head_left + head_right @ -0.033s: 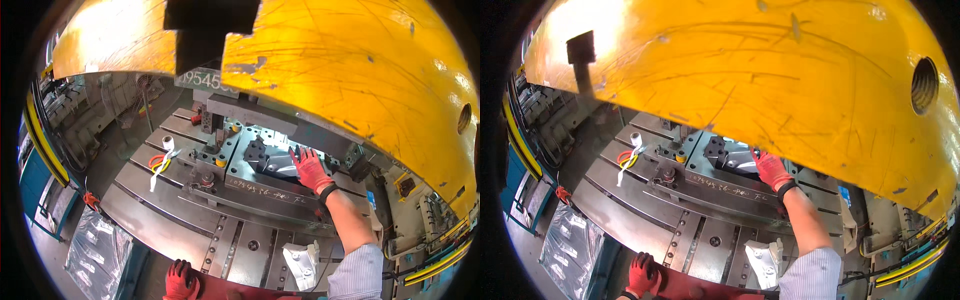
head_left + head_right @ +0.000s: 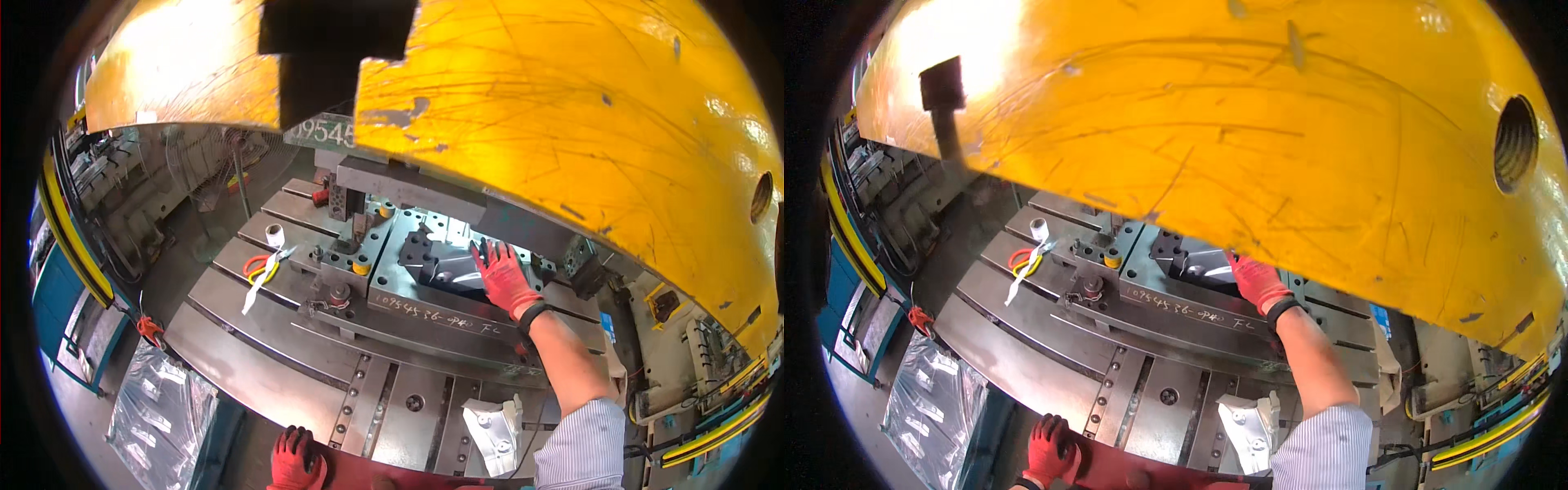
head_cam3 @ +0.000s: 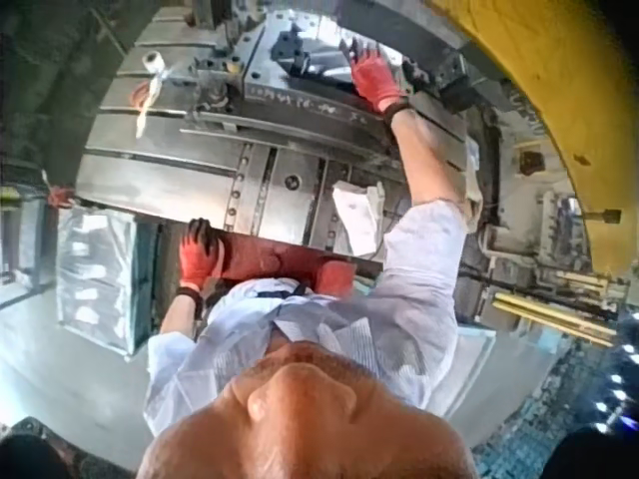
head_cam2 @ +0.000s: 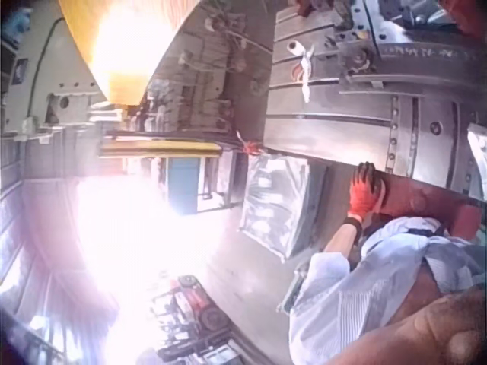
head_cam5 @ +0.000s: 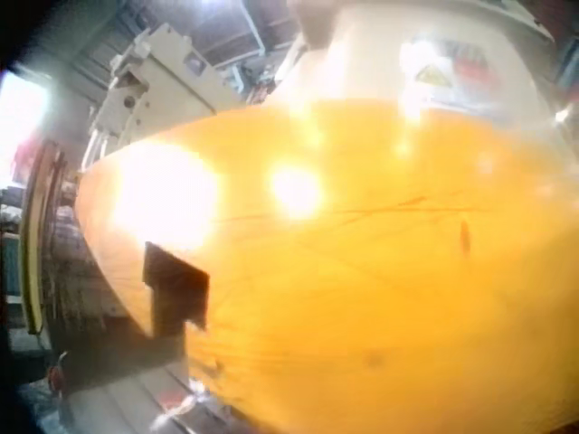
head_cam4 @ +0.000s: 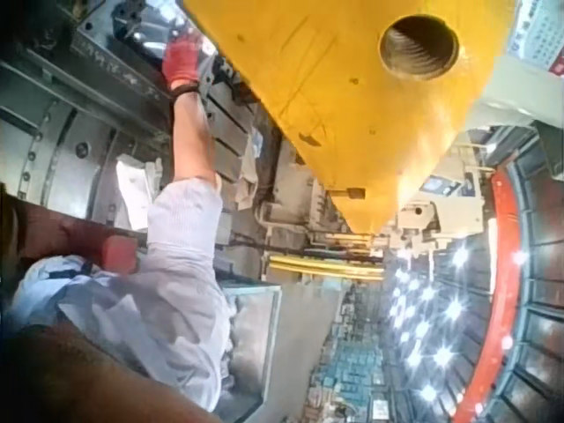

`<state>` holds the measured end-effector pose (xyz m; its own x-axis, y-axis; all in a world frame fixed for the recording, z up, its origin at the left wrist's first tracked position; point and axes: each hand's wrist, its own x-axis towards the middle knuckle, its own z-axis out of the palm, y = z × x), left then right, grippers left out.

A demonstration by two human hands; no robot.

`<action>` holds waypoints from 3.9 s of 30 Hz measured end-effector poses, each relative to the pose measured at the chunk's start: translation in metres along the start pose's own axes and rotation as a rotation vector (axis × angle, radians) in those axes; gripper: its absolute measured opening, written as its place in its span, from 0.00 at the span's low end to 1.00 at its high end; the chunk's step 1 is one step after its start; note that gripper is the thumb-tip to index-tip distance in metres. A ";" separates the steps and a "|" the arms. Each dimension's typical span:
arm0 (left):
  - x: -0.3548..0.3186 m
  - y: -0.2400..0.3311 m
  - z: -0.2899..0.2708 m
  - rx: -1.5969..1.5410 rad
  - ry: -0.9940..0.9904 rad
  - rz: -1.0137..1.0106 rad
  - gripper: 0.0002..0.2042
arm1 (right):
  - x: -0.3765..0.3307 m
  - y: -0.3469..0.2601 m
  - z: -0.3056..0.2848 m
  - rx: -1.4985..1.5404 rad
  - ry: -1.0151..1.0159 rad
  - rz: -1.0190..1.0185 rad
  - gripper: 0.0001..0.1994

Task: Manually loading and unloading metal parts from an industrial stamping press machine and organizing them into bins.

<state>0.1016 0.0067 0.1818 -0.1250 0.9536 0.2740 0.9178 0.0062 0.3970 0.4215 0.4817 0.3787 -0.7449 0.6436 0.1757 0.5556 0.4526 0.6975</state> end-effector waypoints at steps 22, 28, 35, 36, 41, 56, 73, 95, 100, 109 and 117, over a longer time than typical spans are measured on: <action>-0.028 -0.018 -0.003 -0.151 0.097 -0.188 0.29 | -0.057 -0.056 -0.073 0.515 0.062 0.276 0.43; -0.098 -0.067 -0.014 -0.500 0.321 -0.722 0.13 | -0.217 -0.093 -0.132 0.814 0.085 0.383 0.37; -0.106 -0.100 -0.016 -0.631 -0.262 -0.748 0.15 | -0.486 -0.171 -0.077 1.512 -0.020 1.326 0.23; -0.102 -0.100 -0.014 -0.680 -0.334 -0.703 0.17 | -0.537 -0.185 -0.060 1.701 -0.115 1.457 0.21; -0.121 -0.136 0.052 -0.977 -0.428 -0.618 0.30 | -0.631 -0.306 -0.046 2.439 -0.345 1.705 0.18; -0.106 -0.137 0.081 -0.453 -0.503 -0.429 0.38 | -0.567 -0.349 -0.046 2.063 -0.521 0.594 0.17; -0.078 -0.101 0.031 -0.835 -0.479 -0.500 0.32 | -0.575 -0.396 0.010 1.979 -0.429 0.854 0.17; -0.080 -0.105 0.023 -0.837 -0.590 -0.829 0.27 | -0.574 -0.375 -0.046 1.419 -0.732 0.719 0.22; -0.088 -0.125 0.030 -1.092 -0.537 -0.816 0.24 | -0.558 -0.378 -0.052 1.479 -0.653 0.823 0.23; 0.035 -0.104 -0.064 -0.094 -0.680 -0.472 0.20 | -0.523 -0.290 -0.085 1.535 -0.412 1.693 0.27; 0.217 0.023 -0.124 -0.156 -0.291 0.007 0.22 | -0.373 -0.213 -0.111 0.753 -0.186 0.991 0.45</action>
<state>0.0490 0.1765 0.3589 0.0151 0.9996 0.0242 0.8464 -0.0256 0.5319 0.5399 0.0760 0.2416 0.1412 0.9571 0.2531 0.9634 -0.0740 -0.2575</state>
